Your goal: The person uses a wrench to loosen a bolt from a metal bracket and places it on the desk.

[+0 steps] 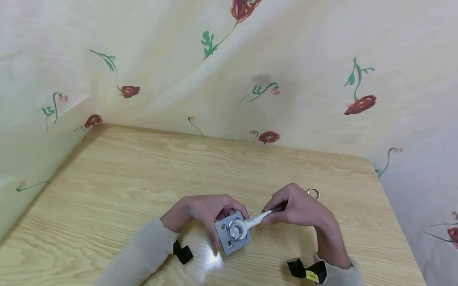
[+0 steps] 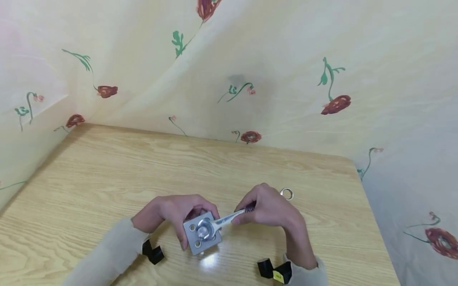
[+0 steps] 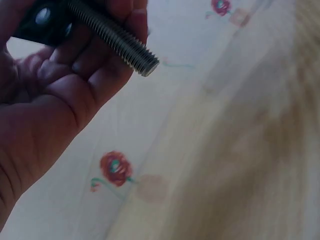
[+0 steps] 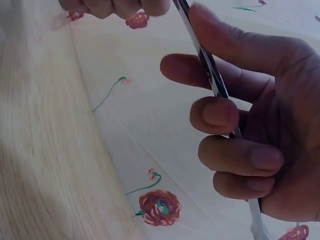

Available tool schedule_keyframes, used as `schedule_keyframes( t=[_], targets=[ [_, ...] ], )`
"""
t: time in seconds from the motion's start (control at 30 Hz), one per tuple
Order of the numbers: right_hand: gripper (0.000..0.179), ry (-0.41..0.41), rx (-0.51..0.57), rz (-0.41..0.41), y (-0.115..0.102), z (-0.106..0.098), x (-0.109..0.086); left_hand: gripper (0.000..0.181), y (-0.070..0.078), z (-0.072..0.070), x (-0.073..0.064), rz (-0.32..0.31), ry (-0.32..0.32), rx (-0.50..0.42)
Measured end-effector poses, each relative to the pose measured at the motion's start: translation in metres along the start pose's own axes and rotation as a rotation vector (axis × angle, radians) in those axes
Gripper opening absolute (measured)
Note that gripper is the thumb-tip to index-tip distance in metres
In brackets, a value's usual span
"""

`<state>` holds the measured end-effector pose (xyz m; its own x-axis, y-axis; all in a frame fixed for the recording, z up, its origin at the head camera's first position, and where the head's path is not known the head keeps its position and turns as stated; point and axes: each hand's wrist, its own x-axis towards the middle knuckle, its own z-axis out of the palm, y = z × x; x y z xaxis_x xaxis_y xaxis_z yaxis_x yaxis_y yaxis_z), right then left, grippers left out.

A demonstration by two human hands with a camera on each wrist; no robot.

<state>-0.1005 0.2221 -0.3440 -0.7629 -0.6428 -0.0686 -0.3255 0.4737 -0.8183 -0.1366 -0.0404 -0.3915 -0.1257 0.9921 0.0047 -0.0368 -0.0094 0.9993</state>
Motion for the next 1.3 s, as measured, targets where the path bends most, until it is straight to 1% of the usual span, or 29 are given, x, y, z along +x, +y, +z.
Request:
schedule_keyframes(
  t=[0.07,0.13,0.2,0.23,0.3,0.37,0.43,0.5,0.57,0.67,0.73,0.8,0.87,0.93,1.0,1.07,1.3],
  targets=[
    [0.008,-0.026,0.004,-0.033,0.0,0.0,0.0,0.073,0.0,0.002,0.002,-0.019,-0.042,0.014],
    [0.008,-0.019,0.014,-0.07,0.0,-0.001,-0.001,0.072,0.001,0.003,0.002,-0.014,-0.047,0.024],
    [0.007,0.019,0.019,-0.111,0.001,-0.003,-0.004,0.071,0.003,0.003,0.001,0.015,-0.021,0.039],
    [0.007,0.049,0.02,-0.129,0.002,-0.005,-0.006,0.07,0.004,0.002,0.0,0.03,0.0,0.042],
    [0.007,0.127,0.023,-0.139,0.003,-0.008,-0.011,0.068,0.007,0.0,-0.004,0.062,0.056,0.052],
    [0.007,0.221,0.008,-0.111,0.004,-0.012,-0.015,0.07,0.011,-0.002,-0.008,0.091,0.132,0.07],
    [0.008,0.315,-0.02,-0.043,0.004,-0.016,-0.018,0.072,0.014,-0.004,-0.011,0.102,0.23,0.079],
    [0.007,0.391,-0.057,0.037,0.004,-0.017,-0.018,0.074,0.018,-0.004,-0.014,0.1,0.347,0.095],
    [0.008,0.439,-0.095,0.111,0.004,-0.018,-0.016,0.075,0.02,-0.004,-0.014,0.09,0.473,0.107],
    [0.013,0.479,-0.128,0.182,0.004,-0.017,-0.012,0.075,0.022,-0.002,-0.012,0.063,0.668,0.12],
    [0.016,0.484,-0.135,0.213,0.005,-0.017,-0.009,0.075,0.023,-0.001,-0.009,0.044,0.795,0.123],
    [0.017,0.481,-0.131,0.227,0.006,-0.016,-0.006,0.076,0.023,0.0,-0.006,0.029,0.907,0.116],
    [0.018,0.474,-0.124,0.237,0.007,-0.014,-0.004,0.076,0.023,0.0,-0.003,0.029,0.996,0.105],
    [0.017,0.466,-0.117,0.235,0.008,-0.012,-0.001,0.076,0.022,0.002,-0.001,0.041,1.058,0.101],
    [0.017,0.46,-0.111,0.234,0.008,-0.009,0.002,0.076,0.021,0.004,0.001,0.061,1.104,0.106],
    [0.017,0.452,-0.113,0.228,0.008,-0.006,0.005,0.075,0.02,0.006,0.002,0.083,1.138,0.119],
    [0.02,0.426,-0.125,0.224,0.001,0.001,0.01,0.073,0.016,0.011,0.007,0.124,1.25,0.17]
  ],
)
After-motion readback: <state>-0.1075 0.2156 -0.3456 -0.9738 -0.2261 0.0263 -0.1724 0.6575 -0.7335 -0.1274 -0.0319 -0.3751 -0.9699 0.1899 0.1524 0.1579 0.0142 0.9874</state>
